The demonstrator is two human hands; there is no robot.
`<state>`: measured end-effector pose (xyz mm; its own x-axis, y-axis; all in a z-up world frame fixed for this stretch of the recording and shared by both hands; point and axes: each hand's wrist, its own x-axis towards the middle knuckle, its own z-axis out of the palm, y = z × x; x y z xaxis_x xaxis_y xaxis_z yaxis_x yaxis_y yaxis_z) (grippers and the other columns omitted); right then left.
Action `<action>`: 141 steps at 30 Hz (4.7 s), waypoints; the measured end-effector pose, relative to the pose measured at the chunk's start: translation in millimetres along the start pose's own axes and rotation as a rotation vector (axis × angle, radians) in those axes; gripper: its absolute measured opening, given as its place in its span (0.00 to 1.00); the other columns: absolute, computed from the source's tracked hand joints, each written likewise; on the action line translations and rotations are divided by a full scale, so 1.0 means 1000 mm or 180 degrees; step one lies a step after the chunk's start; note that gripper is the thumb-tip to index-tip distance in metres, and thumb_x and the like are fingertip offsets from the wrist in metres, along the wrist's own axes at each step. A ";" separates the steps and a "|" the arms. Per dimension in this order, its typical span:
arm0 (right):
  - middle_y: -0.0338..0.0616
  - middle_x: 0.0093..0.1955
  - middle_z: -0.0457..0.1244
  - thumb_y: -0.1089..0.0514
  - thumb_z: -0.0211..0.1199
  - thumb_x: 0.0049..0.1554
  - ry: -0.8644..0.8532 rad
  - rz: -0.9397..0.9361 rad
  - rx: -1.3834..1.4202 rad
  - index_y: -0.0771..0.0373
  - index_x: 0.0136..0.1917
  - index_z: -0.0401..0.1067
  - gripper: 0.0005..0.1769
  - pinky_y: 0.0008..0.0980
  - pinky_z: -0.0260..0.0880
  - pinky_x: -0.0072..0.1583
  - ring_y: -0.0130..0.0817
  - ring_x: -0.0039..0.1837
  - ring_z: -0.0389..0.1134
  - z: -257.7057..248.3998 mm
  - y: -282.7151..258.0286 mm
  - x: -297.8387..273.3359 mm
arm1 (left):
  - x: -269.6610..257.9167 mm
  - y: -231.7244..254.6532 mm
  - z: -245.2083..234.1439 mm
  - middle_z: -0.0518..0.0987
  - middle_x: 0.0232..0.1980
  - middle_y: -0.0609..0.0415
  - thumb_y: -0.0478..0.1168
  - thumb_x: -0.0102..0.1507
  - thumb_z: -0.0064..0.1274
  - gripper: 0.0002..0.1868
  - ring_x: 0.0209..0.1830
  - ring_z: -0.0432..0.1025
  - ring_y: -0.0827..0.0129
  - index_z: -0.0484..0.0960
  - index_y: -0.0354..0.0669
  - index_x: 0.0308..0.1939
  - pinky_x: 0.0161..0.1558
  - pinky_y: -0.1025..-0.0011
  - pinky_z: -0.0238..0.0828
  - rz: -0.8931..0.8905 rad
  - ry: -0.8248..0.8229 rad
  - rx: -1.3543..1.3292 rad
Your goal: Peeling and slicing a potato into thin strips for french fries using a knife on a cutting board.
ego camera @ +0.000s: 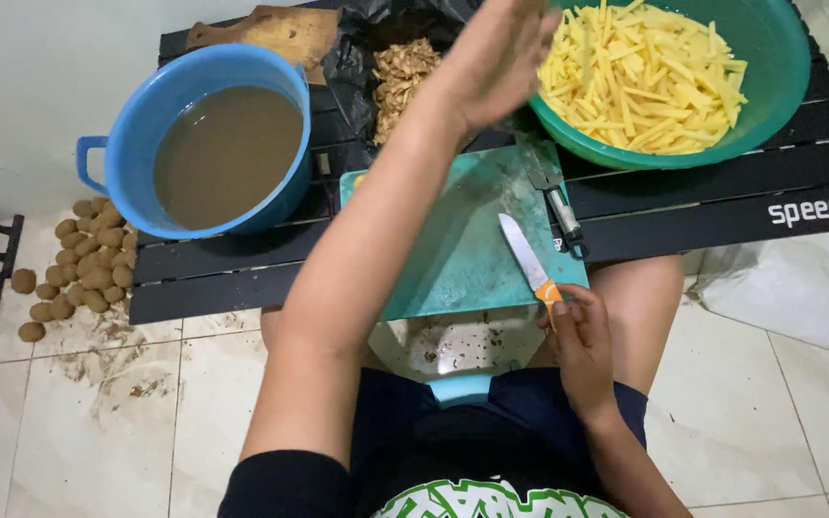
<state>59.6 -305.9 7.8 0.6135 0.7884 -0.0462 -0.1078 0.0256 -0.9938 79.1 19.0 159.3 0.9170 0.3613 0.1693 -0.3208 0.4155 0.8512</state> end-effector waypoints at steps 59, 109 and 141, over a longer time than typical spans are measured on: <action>0.49 0.38 0.64 0.52 0.40 0.70 -0.1299 -0.0109 -0.2090 0.53 0.71 0.56 0.18 0.41 0.65 0.42 0.41 0.34 0.64 0.063 -0.016 -0.003 | -0.291 -0.106 -0.012 0.75 0.41 0.61 0.53 0.63 0.60 0.14 0.49 0.70 0.59 0.82 0.55 0.48 0.51 0.55 0.52 -0.0580 0.2053 0.4588; 0.56 0.52 0.70 0.47 0.47 0.65 -0.1670 0.0736 -0.3850 0.36 0.70 0.60 0.19 0.58 0.72 0.57 0.63 0.59 0.71 0.050 -0.122 -0.007 | -0.292 -0.110 -0.009 0.71 0.55 0.60 0.59 0.65 0.58 0.24 0.47 0.66 0.62 0.77 0.50 0.56 0.50 0.60 0.49 -0.0330 0.2201 0.4864; 0.50 0.59 0.67 0.51 0.48 0.69 -0.1524 -0.1145 -0.4338 0.53 0.72 0.61 0.20 0.56 0.75 0.51 0.53 0.60 0.70 0.078 -0.070 0.007 | -0.294 -0.123 -0.010 0.73 0.54 0.61 0.61 0.65 0.56 0.20 0.48 0.69 0.59 0.80 0.58 0.53 0.48 0.55 0.54 -0.0062 0.2368 0.5259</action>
<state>10.2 -254.6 84.4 0.1094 0.9939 -0.0159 0.9525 -0.1094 -0.2843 -154.1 -129.6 -0.2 0.4824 0.8171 0.3157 0.6531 -0.5757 0.4919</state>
